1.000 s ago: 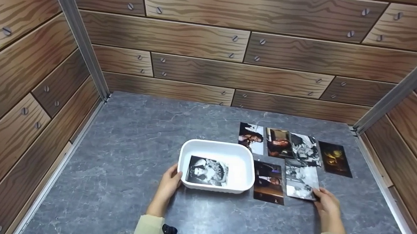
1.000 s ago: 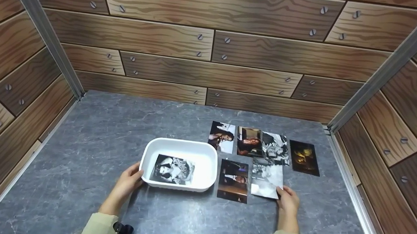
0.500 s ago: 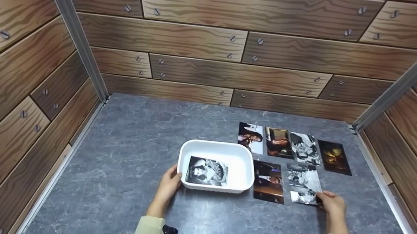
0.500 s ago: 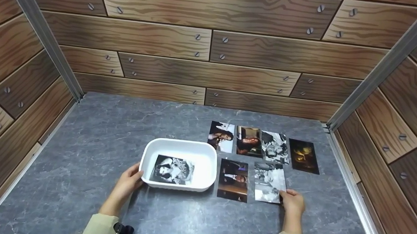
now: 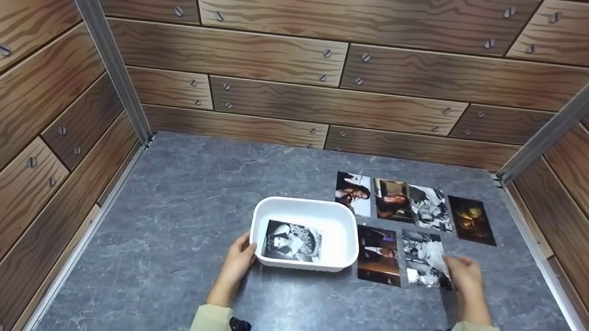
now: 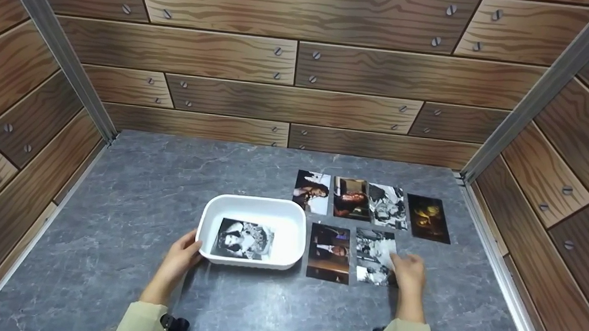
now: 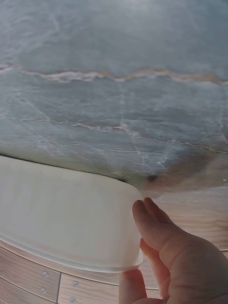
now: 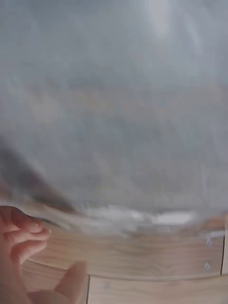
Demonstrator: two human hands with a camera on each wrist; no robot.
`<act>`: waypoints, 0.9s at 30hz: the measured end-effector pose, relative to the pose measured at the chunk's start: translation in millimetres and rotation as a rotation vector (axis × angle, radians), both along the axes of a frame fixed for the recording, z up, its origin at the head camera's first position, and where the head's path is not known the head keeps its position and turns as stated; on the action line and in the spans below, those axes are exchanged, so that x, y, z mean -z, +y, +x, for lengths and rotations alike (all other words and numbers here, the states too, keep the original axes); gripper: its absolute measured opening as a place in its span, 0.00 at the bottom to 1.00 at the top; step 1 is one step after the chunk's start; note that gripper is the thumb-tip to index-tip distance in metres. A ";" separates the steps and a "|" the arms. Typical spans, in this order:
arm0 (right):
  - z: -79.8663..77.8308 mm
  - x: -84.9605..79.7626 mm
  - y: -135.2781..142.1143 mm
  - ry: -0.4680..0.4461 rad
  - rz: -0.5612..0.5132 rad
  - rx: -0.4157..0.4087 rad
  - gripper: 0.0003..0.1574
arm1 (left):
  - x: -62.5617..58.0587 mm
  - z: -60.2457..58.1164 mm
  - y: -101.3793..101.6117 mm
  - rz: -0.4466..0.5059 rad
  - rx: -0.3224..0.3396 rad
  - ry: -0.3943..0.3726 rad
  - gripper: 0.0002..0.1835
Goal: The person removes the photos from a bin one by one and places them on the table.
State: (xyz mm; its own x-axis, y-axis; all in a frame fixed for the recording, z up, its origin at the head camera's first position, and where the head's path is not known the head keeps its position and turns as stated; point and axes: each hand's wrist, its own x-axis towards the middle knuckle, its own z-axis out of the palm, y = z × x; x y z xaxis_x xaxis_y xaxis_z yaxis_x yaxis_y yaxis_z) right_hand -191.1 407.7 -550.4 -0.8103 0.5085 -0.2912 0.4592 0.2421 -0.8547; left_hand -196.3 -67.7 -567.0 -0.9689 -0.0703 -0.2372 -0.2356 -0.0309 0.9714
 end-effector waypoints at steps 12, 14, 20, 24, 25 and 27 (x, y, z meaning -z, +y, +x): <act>-52.9 -56.0 -101.0 0.255 -0.107 -0.495 0.43 | -4.5 -4.9 4.3 -0.042 -0.018 -0.087 0.26; -60.8 -54.7 -124.5 0.277 -0.102 -0.593 0.43 | -4.7 -4.3 4.5 -0.034 -0.014 -0.072 0.26; -78.0 -35.2 -189.8 0.244 -0.086 -0.783 0.45 | -3.2 -4.3 2.5 -0.023 -0.003 -0.035 0.26; -85.3 -14.6 -218.6 0.181 -0.008 -0.784 0.42 | -4.5 -2.7 1.3 -0.021 0.000 -0.036 0.27; -87.2 -9.7 -224.1 0.182 0.026 -0.784 0.41 | -4.5 -2.6 1.0 -0.023 -0.001 -0.041 0.27; -91.8 2.1 -231.0 0.173 0.063 -0.782 0.40 | -4.3 -2.9 1.9 -0.020 -0.002 -0.048 0.27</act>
State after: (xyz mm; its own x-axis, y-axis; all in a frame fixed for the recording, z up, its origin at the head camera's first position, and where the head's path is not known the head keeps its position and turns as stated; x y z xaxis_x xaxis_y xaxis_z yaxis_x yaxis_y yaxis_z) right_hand -282.9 176.7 -552.5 -0.9696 -0.2141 -0.1188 -0.0012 0.4895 -0.8720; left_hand -199.2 -65.8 -562.7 -0.9563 -0.0772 -0.2821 -0.2820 -0.0117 0.9593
